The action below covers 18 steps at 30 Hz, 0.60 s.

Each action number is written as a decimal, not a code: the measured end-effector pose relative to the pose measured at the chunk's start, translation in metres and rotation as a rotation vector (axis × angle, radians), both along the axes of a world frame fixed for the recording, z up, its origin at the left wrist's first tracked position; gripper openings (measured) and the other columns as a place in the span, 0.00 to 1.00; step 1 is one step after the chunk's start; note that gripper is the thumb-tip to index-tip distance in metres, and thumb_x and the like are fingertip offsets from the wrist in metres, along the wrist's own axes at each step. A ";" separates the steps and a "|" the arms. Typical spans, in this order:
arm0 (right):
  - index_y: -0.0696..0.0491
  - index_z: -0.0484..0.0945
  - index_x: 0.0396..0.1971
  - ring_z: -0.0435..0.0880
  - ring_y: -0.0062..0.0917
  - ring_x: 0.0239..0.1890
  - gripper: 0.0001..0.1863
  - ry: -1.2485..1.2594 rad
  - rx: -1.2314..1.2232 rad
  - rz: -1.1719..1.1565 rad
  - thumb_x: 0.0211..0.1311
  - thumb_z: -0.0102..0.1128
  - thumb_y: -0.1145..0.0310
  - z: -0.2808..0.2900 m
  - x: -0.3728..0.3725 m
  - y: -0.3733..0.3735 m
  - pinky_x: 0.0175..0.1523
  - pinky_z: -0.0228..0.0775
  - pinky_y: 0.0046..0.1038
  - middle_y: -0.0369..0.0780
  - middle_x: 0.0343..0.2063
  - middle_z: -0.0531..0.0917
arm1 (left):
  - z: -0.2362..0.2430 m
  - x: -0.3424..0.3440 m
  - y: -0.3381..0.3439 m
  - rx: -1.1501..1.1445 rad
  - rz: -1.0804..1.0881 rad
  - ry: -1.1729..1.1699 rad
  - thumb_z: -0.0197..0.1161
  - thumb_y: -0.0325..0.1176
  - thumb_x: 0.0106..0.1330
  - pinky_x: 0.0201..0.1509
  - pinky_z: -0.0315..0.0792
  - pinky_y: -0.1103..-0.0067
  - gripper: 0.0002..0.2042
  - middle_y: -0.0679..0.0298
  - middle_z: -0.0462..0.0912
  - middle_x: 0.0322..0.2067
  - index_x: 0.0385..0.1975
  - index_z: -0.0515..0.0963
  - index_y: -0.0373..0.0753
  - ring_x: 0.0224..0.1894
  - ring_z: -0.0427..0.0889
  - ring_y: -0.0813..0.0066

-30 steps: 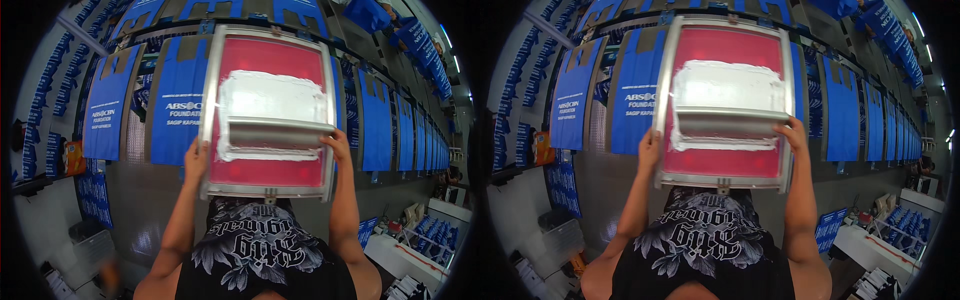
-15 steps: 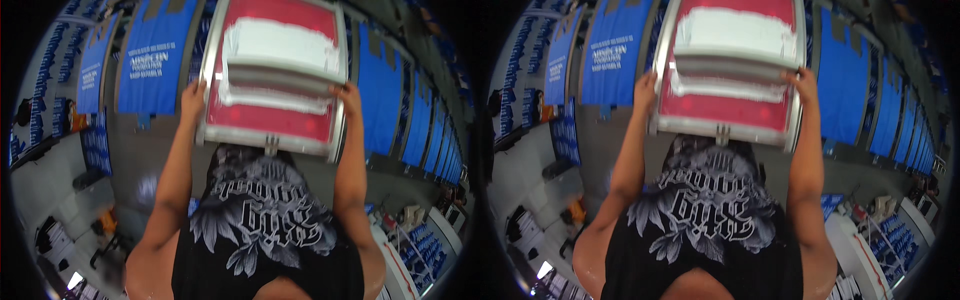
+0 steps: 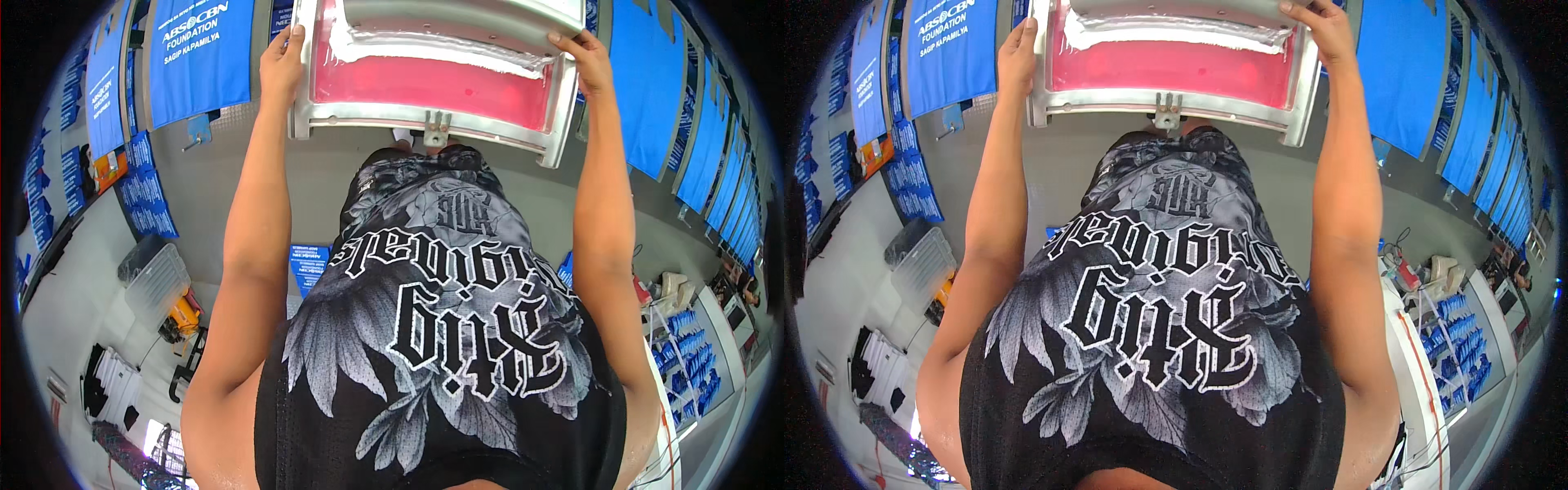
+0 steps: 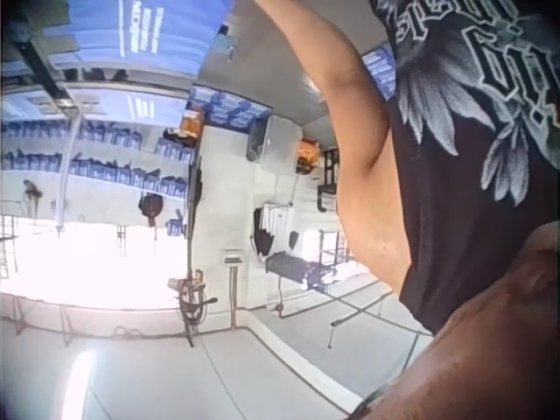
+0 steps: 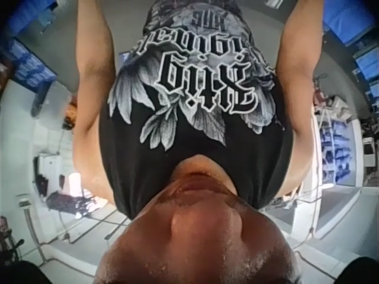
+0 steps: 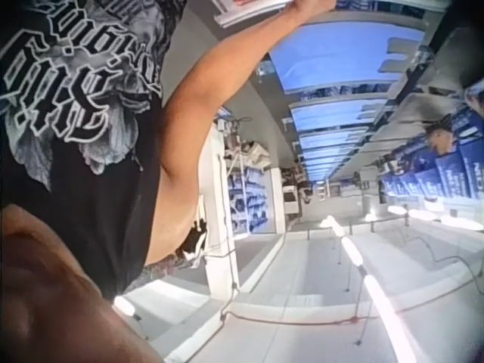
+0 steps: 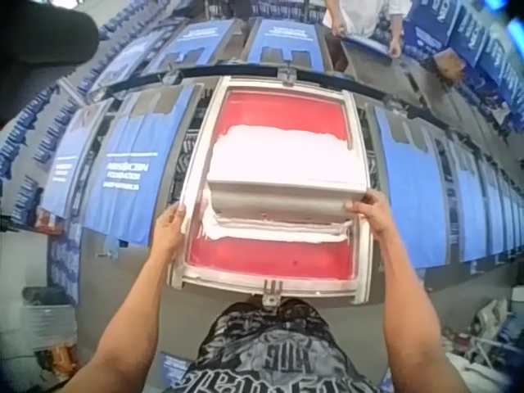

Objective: Manually applying white ink to a blue garment using a screen printing frame and squeegee.

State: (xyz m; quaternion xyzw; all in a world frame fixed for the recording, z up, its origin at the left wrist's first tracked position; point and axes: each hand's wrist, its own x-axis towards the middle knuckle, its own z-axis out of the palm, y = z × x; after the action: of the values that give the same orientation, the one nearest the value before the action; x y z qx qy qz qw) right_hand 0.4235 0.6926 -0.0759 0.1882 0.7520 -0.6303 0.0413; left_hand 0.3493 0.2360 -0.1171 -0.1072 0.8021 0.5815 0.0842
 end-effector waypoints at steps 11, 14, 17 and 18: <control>0.55 0.79 0.39 0.80 0.28 0.41 0.19 -0.187 0.730 0.424 0.40 0.63 0.72 0.070 0.020 -0.034 0.56 0.63 0.35 0.42 0.35 0.83 | 0.065 0.003 0.020 -0.623 -0.321 0.486 0.66 0.48 0.53 0.55 0.64 0.67 0.29 0.51 0.74 0.45 0.51 0.73 0.36 0.50 0.71 0.54; 0.54 0.77 0.33 0.78 0.39 0.44 0.15 0.000 1.091 0.527 0.39 0.56 0.76 0.075 0.051 -0.074 0.61 0.55 0.45 0.46 0.33 0.81 | 0.137 0.014 0.065 -0.612 -0.880 0.477 0.70 0.47 0.48 0.55 0.65 0.66 0.32 0.54 0.74 0.46 0.52 0.71 0.37 0.50 0.71 0.57; 0.53 0.77 0.30 0.77 0.41 0.36 0.15 -0.060 1.004 0.620 0.36 0.53 0.78 0.078 0.038 -0.079 0.53 0.61 0.45 0.45 0.27 0.80 | 0.120 0.000 0.077 -0.841 -1.009 0.447 0.67 0.37 0.48 0.45 0.70 0.65 0.18 0.55 0.78 0.35 0.39 0.76 0.39 0.41 0.76 0.58; 0.53 0.77 0.30 0.78 0.41 0.36 0.15 -0.051 0.975 0.602 0.36 0.54 0.78 0.081 0.023 -0.072 0.51 0.62 0.45 0.45 0.26 0.80 | 0.118 -0.015 0.085 -0.899 -1.098 0.253 0.66 0.34 0.47 0.41 0.72 0.66 0.13 0.55 0.79 0.31 0.33 0.77 0.39 0.38 0.78 0.57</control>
State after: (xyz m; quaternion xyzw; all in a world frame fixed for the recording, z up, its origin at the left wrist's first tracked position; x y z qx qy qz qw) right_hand 0.4462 0.6208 0.0050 -0.0219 0.9751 -0.1662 0.1453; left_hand 0.3346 0.3211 0.0007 0.3555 0.9055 0.0769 0.2184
